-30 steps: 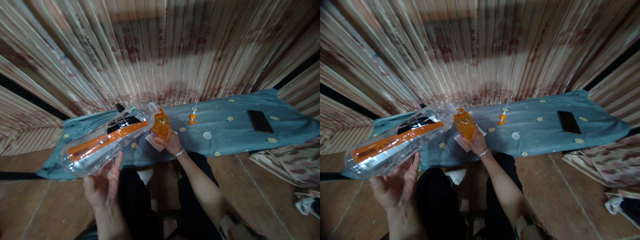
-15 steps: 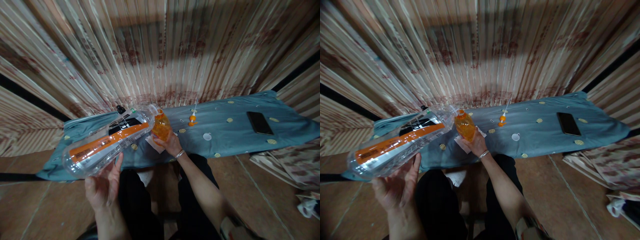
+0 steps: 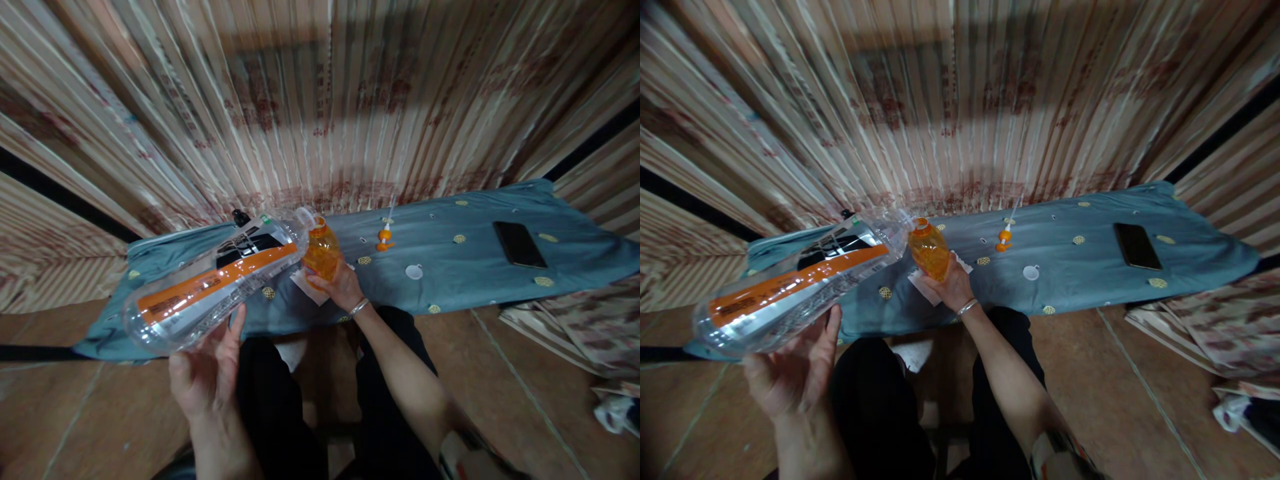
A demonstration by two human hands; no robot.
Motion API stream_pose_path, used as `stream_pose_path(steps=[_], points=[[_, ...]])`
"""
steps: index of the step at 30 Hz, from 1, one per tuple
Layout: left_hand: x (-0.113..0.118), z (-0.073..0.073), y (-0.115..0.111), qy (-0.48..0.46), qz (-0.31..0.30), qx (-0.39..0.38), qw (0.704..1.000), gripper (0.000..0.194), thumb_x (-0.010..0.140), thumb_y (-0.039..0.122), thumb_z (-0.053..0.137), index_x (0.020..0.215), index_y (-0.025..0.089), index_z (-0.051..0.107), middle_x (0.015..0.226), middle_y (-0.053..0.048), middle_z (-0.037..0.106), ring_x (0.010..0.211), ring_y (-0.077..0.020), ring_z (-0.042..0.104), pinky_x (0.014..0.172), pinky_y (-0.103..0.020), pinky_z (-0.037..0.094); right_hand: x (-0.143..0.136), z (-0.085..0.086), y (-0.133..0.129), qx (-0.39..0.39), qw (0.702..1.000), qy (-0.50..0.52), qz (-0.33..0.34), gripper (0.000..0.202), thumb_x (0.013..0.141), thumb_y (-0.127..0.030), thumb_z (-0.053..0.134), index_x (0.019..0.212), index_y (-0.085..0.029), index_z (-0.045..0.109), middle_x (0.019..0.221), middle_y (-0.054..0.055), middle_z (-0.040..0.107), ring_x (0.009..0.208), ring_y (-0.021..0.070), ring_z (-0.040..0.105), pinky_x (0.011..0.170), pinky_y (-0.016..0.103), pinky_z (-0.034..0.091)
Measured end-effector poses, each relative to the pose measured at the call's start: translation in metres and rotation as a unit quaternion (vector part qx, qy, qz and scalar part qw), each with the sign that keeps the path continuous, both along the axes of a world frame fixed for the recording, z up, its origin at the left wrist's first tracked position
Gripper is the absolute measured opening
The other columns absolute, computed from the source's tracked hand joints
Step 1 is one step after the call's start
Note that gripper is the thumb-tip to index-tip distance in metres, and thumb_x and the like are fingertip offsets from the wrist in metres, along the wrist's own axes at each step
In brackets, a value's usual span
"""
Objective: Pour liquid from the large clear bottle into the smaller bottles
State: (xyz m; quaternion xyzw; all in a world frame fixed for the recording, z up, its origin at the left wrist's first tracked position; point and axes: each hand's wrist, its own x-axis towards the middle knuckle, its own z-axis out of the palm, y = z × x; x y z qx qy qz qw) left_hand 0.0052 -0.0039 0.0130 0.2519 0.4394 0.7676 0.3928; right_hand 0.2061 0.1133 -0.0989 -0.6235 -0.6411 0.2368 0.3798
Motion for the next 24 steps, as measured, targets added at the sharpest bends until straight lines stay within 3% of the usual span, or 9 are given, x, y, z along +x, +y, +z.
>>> stream_pose_path(steps=[13,24], points=[[0.0003,-0.0004,0.0002,-0.002,0.000,0.000,1.000,0.070,0.045,0.064,0.094,0.105,0.031,0.077,0.135,-0.003,0.069,0.148,-0.0399,0.041,0.111,-0.053,0.051,0.0006,0.0046,-0.0004,-0.011,1.000,0.016,0.002,0.068,0.072,-0.048,0.085,0.124,-0.019,0.053,0.109,0.014,0.077,0.104,0.0333,0.075,0.085,0.043,0.060],[-0.0023,-0.0035,0.0000,0.007,-0.010,0.012,1.000,0.067,0.048,0.064,0.093,0.105,0.032,0.078,0.134,0.000,0.070,0.139,-0.0359,0.052,0.102,-0.046,0.059,-0.0004,0.0029,0.0002,-0.020,1.000,0.014,-0.006,0.071,0.072,-0.046,0.087,0.126,-0.016,0.053,0.112,0.016,0.077,0.107,0.0342,0.074,0.088,0.043,0.059]])
